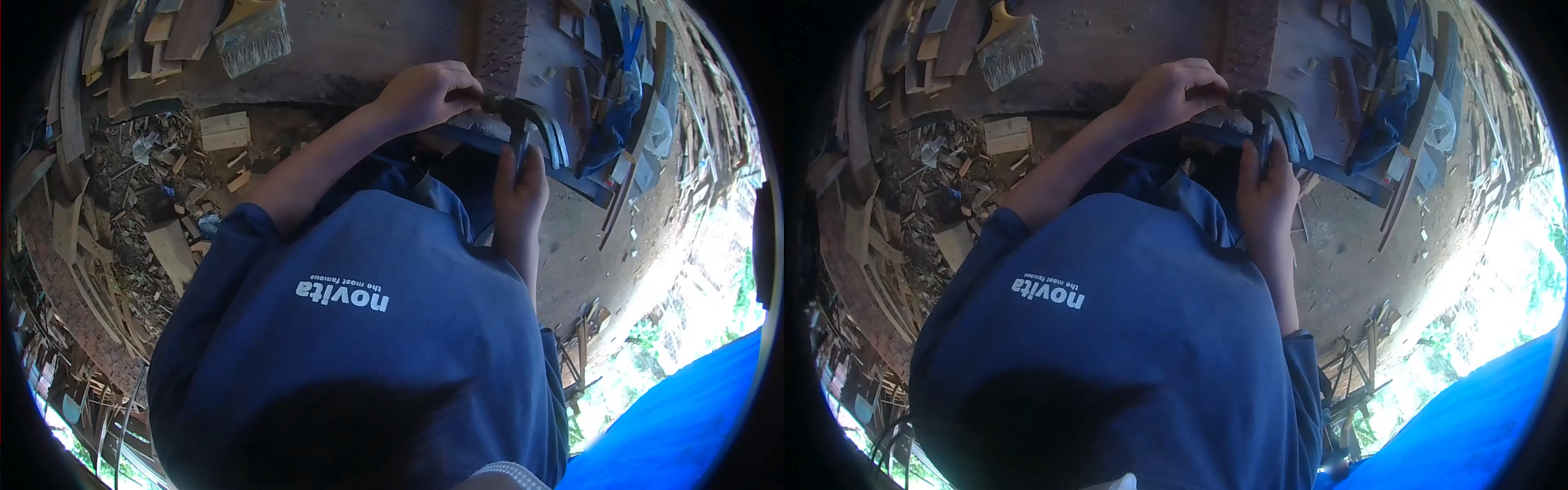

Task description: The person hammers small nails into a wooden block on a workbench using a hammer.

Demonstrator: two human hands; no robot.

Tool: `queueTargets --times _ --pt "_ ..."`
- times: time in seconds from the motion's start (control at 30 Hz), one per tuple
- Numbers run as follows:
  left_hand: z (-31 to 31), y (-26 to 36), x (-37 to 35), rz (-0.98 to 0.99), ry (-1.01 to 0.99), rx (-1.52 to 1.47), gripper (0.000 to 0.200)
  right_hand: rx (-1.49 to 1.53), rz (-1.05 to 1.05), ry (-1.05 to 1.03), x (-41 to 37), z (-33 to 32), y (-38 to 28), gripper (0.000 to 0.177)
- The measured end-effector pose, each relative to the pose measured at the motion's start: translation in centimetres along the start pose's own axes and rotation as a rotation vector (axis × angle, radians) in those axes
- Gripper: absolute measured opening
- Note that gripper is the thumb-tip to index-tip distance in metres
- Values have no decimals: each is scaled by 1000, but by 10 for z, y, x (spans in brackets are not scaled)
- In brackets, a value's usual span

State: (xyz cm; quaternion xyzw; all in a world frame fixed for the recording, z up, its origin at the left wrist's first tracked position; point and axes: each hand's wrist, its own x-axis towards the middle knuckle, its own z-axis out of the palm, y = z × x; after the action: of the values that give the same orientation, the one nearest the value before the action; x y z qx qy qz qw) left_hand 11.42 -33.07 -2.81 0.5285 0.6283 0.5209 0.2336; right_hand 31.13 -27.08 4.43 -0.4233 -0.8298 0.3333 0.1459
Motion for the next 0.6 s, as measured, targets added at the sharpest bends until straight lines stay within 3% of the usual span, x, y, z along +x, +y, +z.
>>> queueTargets --times 0.27,0.33,0.37,0.43,0.57,0.6 --pt "-1 -7 4 39 -35 -43 14 366 170 108 -5 -8 15 19" --pt "-6 -6 9 190 -63 274 24 417 233 105 -12 -12 19 17" --pt "-7 -5 15 201 -68 275 24 466 299 88 -14 -15 20 16" --pt "-12 2 28 381 -34 574 44 501 332 111 -19 -15 19 16" --pt "-10 5 68 577 -83 732 63 535 417 150 -24 -16 24 16" --pt "-6 3 77 593 -176 789 67 536 420 161 -25 -18 25 16"
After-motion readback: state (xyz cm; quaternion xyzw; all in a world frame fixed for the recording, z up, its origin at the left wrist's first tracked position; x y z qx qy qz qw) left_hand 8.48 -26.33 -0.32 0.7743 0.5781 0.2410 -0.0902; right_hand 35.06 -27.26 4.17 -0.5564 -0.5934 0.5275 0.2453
